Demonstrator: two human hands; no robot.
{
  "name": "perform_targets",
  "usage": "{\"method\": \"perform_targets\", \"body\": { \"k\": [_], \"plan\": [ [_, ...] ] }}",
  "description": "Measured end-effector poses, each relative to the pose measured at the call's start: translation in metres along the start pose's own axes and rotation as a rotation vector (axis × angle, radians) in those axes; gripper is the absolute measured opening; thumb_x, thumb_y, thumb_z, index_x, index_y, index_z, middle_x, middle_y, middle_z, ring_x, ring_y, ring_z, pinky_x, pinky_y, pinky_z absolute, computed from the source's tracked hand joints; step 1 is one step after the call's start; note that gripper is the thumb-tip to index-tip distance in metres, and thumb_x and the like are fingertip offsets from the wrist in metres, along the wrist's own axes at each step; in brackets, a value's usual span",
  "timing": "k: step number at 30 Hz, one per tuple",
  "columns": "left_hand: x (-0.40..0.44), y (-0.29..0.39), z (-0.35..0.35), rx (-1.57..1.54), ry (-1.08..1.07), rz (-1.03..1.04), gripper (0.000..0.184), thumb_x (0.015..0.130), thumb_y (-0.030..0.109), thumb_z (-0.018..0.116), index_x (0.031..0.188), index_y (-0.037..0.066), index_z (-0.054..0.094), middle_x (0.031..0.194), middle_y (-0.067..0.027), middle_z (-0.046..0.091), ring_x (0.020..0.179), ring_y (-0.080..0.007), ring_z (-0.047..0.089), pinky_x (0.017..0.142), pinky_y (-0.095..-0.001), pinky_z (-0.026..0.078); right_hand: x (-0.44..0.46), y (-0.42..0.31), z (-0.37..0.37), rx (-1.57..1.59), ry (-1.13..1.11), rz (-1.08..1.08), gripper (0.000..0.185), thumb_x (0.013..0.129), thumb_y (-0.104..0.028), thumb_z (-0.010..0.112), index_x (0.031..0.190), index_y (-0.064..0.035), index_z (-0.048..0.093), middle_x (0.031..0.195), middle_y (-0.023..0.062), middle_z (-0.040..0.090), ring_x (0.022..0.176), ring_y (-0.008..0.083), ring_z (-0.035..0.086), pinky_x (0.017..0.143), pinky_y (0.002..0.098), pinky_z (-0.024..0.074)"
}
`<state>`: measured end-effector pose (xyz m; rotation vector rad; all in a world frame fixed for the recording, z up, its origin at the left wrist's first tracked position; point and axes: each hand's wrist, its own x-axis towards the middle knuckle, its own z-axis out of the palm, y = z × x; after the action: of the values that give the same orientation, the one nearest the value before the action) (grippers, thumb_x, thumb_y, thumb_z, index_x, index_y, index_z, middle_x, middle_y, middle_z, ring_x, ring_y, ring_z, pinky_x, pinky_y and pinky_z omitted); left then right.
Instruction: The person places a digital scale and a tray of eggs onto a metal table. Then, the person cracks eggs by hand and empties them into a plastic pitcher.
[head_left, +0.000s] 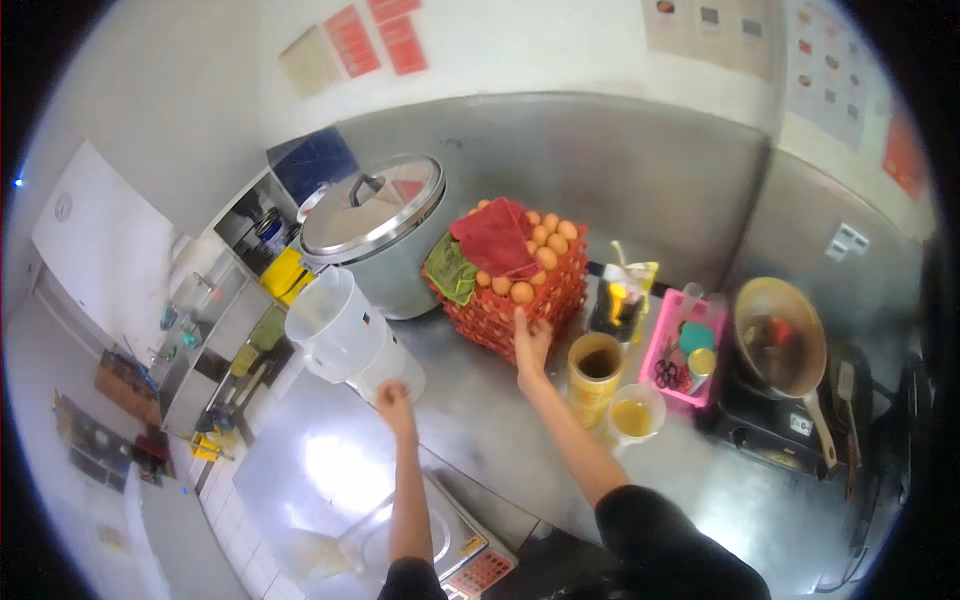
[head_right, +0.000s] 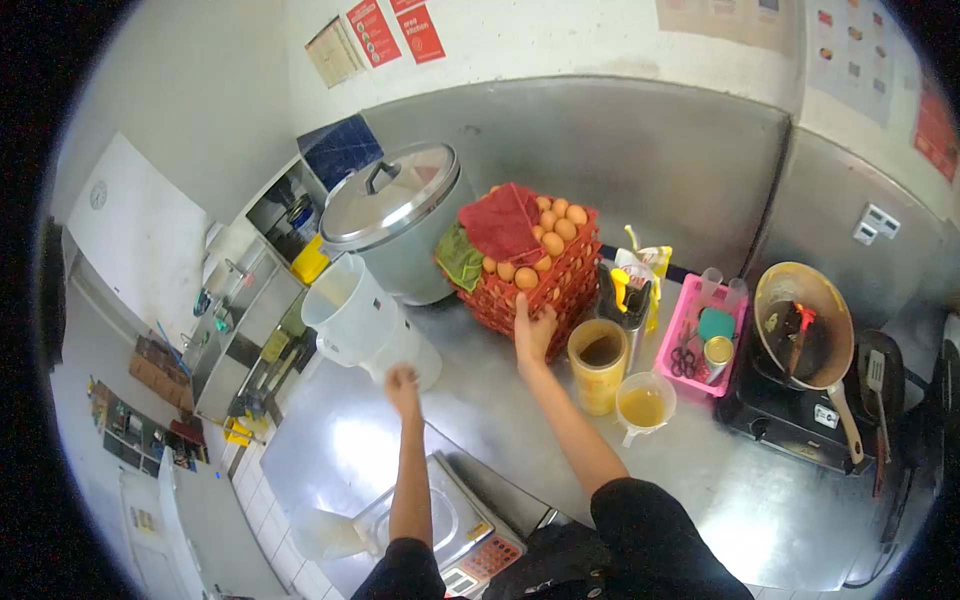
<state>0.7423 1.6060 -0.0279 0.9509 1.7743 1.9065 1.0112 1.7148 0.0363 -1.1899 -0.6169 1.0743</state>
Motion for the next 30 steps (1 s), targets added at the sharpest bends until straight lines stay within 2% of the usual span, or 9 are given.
{"method": "perform_targets", "body": {
  "k": [2,4,6,9,12,15,19,22,30],
  "plan": [
    [-0.001,0.068,0.051,0.095,-0.326,-0.252,0.041,0.106,0.039,0.058,0.125,0.003,0.065,0.110,-0.0101,0.071,0.101,-0.0225,0.067,0.081,-0.0357,0.057,0.018,0.016,0.007,-0.029,0.013,0.023,0.087,0.088,-0.055,0.077,0.137,0.0119,0.050,0.138,0.0266,0.052,0.123,0.0355,0.056,0.107,0.0434,0.0437],
    [0.034,0.062,0.090,0.007,-0.425,-0.304,0.066,0.103,0.057,0.055,0.142,0.003,0.056,0.134,-0.0160,0.064,0.121,-0.0270,0.062,0.094,-0.0428,0.054,0.023,0.009,0.008,-0.055,0.035,0.014,0.091,0.086,-0.057,0.078,0.137,0.0126,0.049,0.139,0.0287,0.049,0.125,0.0383,0.054,0.108,0.0455,0.0429],
    [0.085,0.047,0.125,-0.036,-0.436,-0.314,0.092,0.097,0.072,0.050,0.155,0.002,0.041,0.156,-0.0207,0.046,0.142,-0.0331,0.046,0.112,-0.0523,0.041,0.008,-0.019,0.003,-0.256,0.098,0.020,0.095,0.080,-0.054,0.084,0.138,0.0127,0.049,0.137,0.0308,0.048,0.125,0.0403,0.053,0.108,0.0465,0.0425],
    [0.163,0.029,0.176,-0.123,-0.349,-0.447,0.102,0.094,0.080,0.044,0.158,0.001,0.036,0.161,-0.0214,0.039,0.150,-0.0351,0.034,0.119,-0.0565,0.029,0.025,-0.005,-0.001,-0.356,0.084,-0.067,0.097,0.075,-0.049,0.089,0.138,0.0127,0.048,0.134,0.0301,0.049,0.125,0.0397,0.052,0.109,0.0468,0.0426],
    [0.211,0.017,0.193,-0.186,-0.648,-0.611,0.087,0.096,0.076,0.044,0.155,0.012,0.045,0.157,-0.0124,0.048,0.145,-0.0323,0.039,0.118,-0.0560,0.026,0.030,-0.004,0.002,-0.356,0.118,-0.065,0.097,0.071,-0.042,0.093,0.137,0.0127,0.048,0.134,0.0292,0.048,0.126,0.0407,0.050,0.112,0.0464,0.0402],
    [0.209,0.046,0.208,-0.016,-0.645,-0.593,0.077,0.097,0.071,0.043,0.153,0.017,0.049,0.156,-0.0088,0.050,0.142,-0.0307,0.043,0.117,-0.0560,0.027,0.032,0.001,0.002,-0.359,0.134,-0.024,0.099,0.069,-0.040,0.095,0.137,0.0132,0.046,0.137,0.0287,0.047,0.129,0.0406,0.048,0.115,0.0457,0.0374],
    [0.246,0.050,0.224,0.002,-0.737,-0.618,0.074,0.097,0.070,0.045,0.143,0.013,0.059,0.145,-0.0096,0.061,0.131,-0.0268,0.054,0.113,-0.0494,0.036,0.035,-0.005,-0.003,-0.280,0.042,0.084,0.100,0.069,-0.038,0.094,0.138,0.0129,0.043,0.140,0.0296,0.045,0.133,0.0396,0.046,0.116,0.0445,0.0371],
    [0.274,0.049,0.245,0.006,-0.899,-0.667,0.067,0.098,0.064,0.048,0.126,0.006,0.069,0.120,-0.0087,0.074,0.110,-0.0224,0.068,0.097,-0.0407,0.053,0.049,0.011,-0.009,-0.260,-0.046,0.140,0.100,0.068,-0.036,0.094,0.139,0.0128,0.043,0.142,0.0294,0.044,0.134,0.0391,0.045,0.116,0.0436,0.0367],
    [0.240,0.121,0.267,0.388,-0.897,-0.605,0.057,0.100,0.056,0.045,0.127,0.012,0.068,0.122,-0.0080,0.073,0.109,-0.0253,0.068,0.095,-0.0473,0.055,0.041,0.007,0.002,-0.326,0.020,-0.019,0.099,0.068,-0.025,0.091,0.142,0.0140,0.038,0.143,0.0258,0.041,0.138,0.0363,0.041,0.118,0.0420,0.0345]
  ]
}}
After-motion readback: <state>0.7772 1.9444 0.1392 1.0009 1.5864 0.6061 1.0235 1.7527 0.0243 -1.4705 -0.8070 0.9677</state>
